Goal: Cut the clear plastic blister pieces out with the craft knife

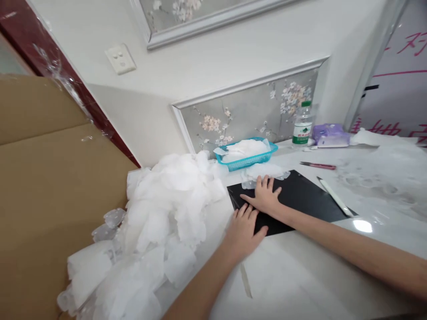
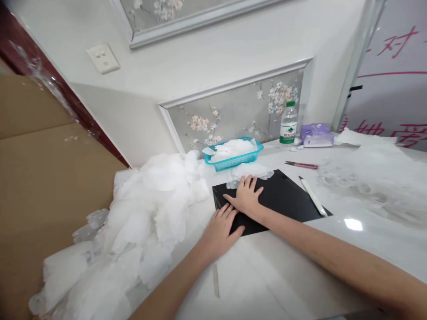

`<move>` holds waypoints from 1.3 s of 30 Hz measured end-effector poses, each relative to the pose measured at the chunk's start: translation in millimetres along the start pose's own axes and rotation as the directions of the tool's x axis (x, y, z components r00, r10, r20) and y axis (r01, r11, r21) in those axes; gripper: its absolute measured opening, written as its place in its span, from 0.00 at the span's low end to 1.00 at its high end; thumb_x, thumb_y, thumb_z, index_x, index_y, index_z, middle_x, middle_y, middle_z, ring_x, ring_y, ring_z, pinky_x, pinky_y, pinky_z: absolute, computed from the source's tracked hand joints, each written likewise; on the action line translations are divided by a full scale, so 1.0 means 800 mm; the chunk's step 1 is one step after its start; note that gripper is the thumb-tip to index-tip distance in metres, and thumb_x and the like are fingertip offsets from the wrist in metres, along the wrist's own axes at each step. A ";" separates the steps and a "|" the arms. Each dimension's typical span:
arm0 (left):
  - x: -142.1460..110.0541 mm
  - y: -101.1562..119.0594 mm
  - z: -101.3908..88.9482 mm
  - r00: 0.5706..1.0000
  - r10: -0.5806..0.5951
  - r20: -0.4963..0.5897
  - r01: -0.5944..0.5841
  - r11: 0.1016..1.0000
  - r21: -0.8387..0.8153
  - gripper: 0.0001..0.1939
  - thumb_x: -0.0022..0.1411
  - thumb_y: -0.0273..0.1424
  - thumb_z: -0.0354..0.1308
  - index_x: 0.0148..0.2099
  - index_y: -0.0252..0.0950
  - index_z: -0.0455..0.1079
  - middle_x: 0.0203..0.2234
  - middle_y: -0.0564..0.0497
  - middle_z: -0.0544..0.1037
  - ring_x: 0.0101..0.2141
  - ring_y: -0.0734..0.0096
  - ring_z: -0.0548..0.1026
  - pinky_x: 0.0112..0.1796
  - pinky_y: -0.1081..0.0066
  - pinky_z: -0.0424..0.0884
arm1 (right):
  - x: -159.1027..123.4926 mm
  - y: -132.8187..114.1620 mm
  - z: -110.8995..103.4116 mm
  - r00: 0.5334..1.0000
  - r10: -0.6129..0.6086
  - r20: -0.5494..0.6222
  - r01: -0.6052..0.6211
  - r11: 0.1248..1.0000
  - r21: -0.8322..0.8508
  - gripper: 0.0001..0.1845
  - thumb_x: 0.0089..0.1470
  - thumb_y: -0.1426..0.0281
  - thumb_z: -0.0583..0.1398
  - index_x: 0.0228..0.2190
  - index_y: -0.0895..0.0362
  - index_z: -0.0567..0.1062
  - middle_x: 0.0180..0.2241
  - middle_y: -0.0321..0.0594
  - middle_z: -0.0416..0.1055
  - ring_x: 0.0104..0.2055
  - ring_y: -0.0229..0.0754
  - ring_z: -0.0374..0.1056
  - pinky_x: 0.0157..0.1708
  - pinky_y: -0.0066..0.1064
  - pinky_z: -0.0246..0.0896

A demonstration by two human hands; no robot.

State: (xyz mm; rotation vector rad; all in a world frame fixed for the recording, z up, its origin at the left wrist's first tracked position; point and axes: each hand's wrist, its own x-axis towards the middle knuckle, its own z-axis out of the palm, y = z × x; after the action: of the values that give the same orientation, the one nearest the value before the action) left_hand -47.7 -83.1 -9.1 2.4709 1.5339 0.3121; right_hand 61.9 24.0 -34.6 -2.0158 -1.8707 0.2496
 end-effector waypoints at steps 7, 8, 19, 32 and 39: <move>-0.002 0.003 0.000 1.000 -0.018 -0.008 0.018 0.999 -0.032 0.28 0.66 0.42 0.46 0.63 0.34 0.58 0.64 0.42 0.58 0.64 0.56 0.52 0.61 0.53 0.52 | 0.037 -0.016 0.012 0.984 -0.123 0.131 0.127 0.992 -0.022 0.37 0.61 0.60 0.51 0.62 0.71 0.53 0.65 0.65 0.42 0.68 0.62 0.38 0.61 0.57 0.35; -0.003 0.002 0.000 1.000 -0.018 -0.007 0.018 0.999 -0.037 0.28 0.66 0.43 0.46 0.63 0.34 0.57 0.64 0.42 0.57 0.64 0.56 0.52 0.61 0.52 0.51 | 0.046 -0.018 0.010 0.979 -0.156 0.135 0.158 0.987 -0.005 0.36 0.60 0.60 0.52 0.62 0.68 0.53 0.65 0.61 0.43 0.68 0.60 0.40 0.62 0.55 0.37; 0.002 0.002 0.004 0.987 0.023 -0.157 -0.043 0.992 -0.122 0.19 0.61 0.37 0.55 0.53 0.37 0.67 0.53 0.45 0.73 0.56 0.59 0.65 0.57 0.56 0.58 | 0.031 -0.060 0.009 0.892 -0.452 0.007 0.409 0.812 0.417 0.19 0.59 0.61 0.57 0.47 0.61 0.70 0.47 0.48 0.70 0.51 0.47 0.64 0.53 0.45 0.58; 0.025 -0.104 -0.007 0.545 -0.643 -0.538 0.225 0.731 -0.645 0.16 0.64 0.37 0.55 0.50 0.33 0.67 0.45 0.45 0.73 0.43 0.64 0.73 0.44 0.57 0.71 | 0.035 -0.107 -0.044 0.879 -0.477 0.016 0.155 0.317 0.936 0.08 0.53 0.75 0.61 0.31 0.59 0.64 0.28 0.29 0.61 0.28 0.30 0.57 0.32 0.24 0.57; 0.034 -0.120 -0.004 0.408 -0.771 -0.489 0.049 0.553 -0.831 0.16 0.65 0.37 0.54 0.50 0.32 0.67 0.43 0.46 0.74 0.40 0.67 0.74 0.41 0.60 0.73 | 0.008 -0.098 -0.022 0.826 -0.454 0.335 -0.261 0.219 0.940 0.08 0.60 0.68 0.58 0.37 0.62 0.70 0.32 0.36 0.68 0.30 0.33 0.66 0.30 0.27 0.66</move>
State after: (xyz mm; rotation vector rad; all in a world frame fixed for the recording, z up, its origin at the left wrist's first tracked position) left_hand -118.7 -16.7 -32.2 1.1020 1.7714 1.8133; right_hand -3.2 31.2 12.6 -0.8438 -1.3412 1.7013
